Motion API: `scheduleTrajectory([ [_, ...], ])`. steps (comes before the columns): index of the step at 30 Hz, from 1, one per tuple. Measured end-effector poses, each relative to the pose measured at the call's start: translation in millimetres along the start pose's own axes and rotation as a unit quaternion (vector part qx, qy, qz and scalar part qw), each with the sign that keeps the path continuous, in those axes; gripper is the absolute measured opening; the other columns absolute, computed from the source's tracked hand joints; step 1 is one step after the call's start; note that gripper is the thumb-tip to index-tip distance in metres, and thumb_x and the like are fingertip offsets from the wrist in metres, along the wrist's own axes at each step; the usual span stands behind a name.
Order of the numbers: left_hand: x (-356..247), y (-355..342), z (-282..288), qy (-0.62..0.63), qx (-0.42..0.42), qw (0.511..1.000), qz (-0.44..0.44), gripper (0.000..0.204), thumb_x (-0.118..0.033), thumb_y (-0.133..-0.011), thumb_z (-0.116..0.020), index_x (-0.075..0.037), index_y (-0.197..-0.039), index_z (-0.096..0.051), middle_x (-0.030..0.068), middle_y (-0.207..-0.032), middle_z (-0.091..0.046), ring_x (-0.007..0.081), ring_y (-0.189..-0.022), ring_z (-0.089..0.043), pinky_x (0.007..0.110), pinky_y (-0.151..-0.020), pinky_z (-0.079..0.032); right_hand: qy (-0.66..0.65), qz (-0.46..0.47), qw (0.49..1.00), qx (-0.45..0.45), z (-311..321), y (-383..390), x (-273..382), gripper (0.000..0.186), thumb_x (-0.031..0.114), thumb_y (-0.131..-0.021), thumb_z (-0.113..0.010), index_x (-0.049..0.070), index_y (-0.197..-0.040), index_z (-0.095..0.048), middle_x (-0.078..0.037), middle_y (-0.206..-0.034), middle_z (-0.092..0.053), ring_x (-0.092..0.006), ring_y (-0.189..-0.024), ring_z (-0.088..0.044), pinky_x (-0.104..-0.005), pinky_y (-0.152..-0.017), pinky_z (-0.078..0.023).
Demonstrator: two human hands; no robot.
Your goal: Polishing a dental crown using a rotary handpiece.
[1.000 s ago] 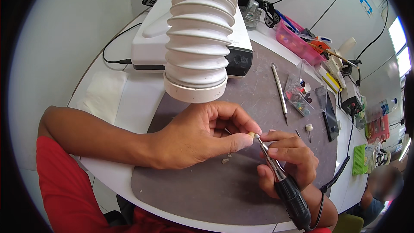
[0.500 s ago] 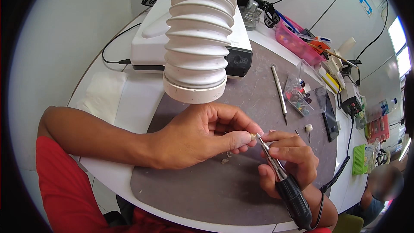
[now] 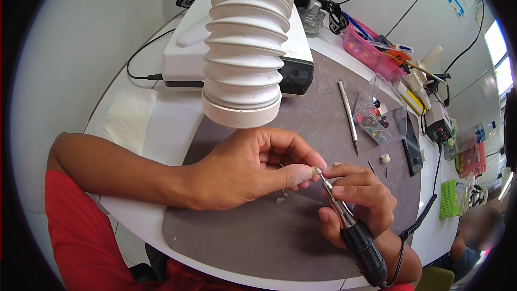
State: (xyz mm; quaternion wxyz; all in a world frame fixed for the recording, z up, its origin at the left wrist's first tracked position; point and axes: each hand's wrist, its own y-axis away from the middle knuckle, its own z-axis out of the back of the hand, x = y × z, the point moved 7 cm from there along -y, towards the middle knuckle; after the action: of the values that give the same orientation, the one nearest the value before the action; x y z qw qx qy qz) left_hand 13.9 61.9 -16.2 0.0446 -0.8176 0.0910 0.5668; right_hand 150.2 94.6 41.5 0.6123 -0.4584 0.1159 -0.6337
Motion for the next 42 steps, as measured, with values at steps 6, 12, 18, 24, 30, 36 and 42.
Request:
scheduleTrajectory([
  [6, 0.0, 0.1, 0.4, -0.002, -0.001, 1.0, 0.004, 0.018, -0.007, -0.09, -0.059, 0.001, -0.106, -0.06, 0.0064, -0.097, -0.063, 0.009, -0.088, -0.059, 0.024, -0.081, -0.05, -0.002, -0.002, 1.0, -0.006, 0.4, 0.6, -0.9, 0.03, 0.005, -0.066, -0.077, 0.0, -0.087, -0.057, -0.013, -0.072, -0.063, -0.0315, -0.075, -0.068, -0.0356, -0.064, -0.056],
  [12, 0.5, -0.1, 0.5, 0.004, -0.003, 1.0, 0.004, 0.018, -0.007, -0.09, -0.06, 0.0, -0.106, -0.06, 0.006, -0.098, -0.062, 0.0087, -0.087, -0.059, 0.023, -0.081, -0.049, -0.006, -0.009, 1.0, -0.008, 0.6, 1.7, -1.6, 0.031, 0.005, -0.065, -0.077, 0.0, -0.088, -0.057, -0.013, -0.073, -0.063, -0.0318, -0.076, -0.068, -0.0361, -0.065, -0.056],
  [18, -1.3, -0.1, -0.2, 0.005, 0.001, 1.0, -0.009, 0.02, -0.009, -0.091, -0.058, 0.0, -0.108, -0.061, 0.0045, -0.098, -0.062, 0.0071, -0.086, -0.058, 0.023, -0.079, -0.049, -0.027, -0.022, 0.999, -0.018, 4.2, 2.4, -4.8, 0.03, 0.004, -0.066, -0.077, 0.0, -0.088, -0.057, -0.013, -0.074, -0.063, -0.0314, -0.076, -0.068, -0.0352, -0.065, -0.056],
  [24, -2.5, -0.3, -0.8, -0.014, 0.003, 1.0, -0.015, 0.022, -0.012, -0.094, -0.055, 0.001, -0.11, -0.062, 0.0039, -0.094, -0.064, 0.0062, -0.083, -0.058, 0.022, -0.076, -0.049, -0.039, -0.03, 0.999, -0.014, 3.4, 2.4, -6.2, 0.03, 0.004, -0.066, -0.076, 0.0, -0.088, -0.057, -0.013, -0.073, -0.063, -0.0312, -0.075, -0.068, -0.0347, -0.065, -0.056],
  [30, -3.0, -0.3, -0.3, -0.023, -0.002, 1.0, -0.014, 0.023, -0.013, -0.094, -0.055, 0.001, -0.11, -0.062, 0.0043, -0.094, -0.064, 0.006, -0.081, -0.057, 0.021, -0.075, -0.048, -0.034, -0.032, 0.999, -0.015, 2.5, 2.3, -6.4, 0.029, 0.005, -0.066, -0.076, 0.0, -0.088, -0.057, -0.013, -0.073, -0.063, -0.031, -0.075, -0.068, -0.0348, -0.065, -0.056],
  [36, -3.7, -0.1, -0.7, -0.027, 0.004, 0.999, -0.019, 0.023, -0.013, -0.094, -0.055, 0.001, -0.11, -0.062, 0.0044, -0.094, -0.064, 0.0061, -0.081, -0.057, 0.021, -0.076, -0.048, -0.04, -0.024, 0.999, -0.014, 1.8, 2.5, -6.3, 0.03, 0.006, -0.066, -0.077, 0.0, -0.088, -0.057, -0.013, -0.073, -0.063, -0.0306, -0.076, -0.068, -0.0348, -0.065, -0.056],
  [42, -1.6, -0.7, -0.6, -0.025, 0.006, 1.0, -0.004, 0.022, -0.013, -0.094, -0.055, 0.001, -0.109, -0.061, 0.0045, -0.095, -0.063, 0.0064, -0.082, -0.057, 0.022, -0.077, -0.049, -0.042, -0.028, 0.999, -0.018, 2.3, 1.9, -4.9, 0.031, 0.005, -0.066, -0.077, 0.0, -0.089, -0.057, -0.012, -0.073, -0.063, -0.0305, -0.076, -0.068, -0.0344, -0.064, -0.056],
])
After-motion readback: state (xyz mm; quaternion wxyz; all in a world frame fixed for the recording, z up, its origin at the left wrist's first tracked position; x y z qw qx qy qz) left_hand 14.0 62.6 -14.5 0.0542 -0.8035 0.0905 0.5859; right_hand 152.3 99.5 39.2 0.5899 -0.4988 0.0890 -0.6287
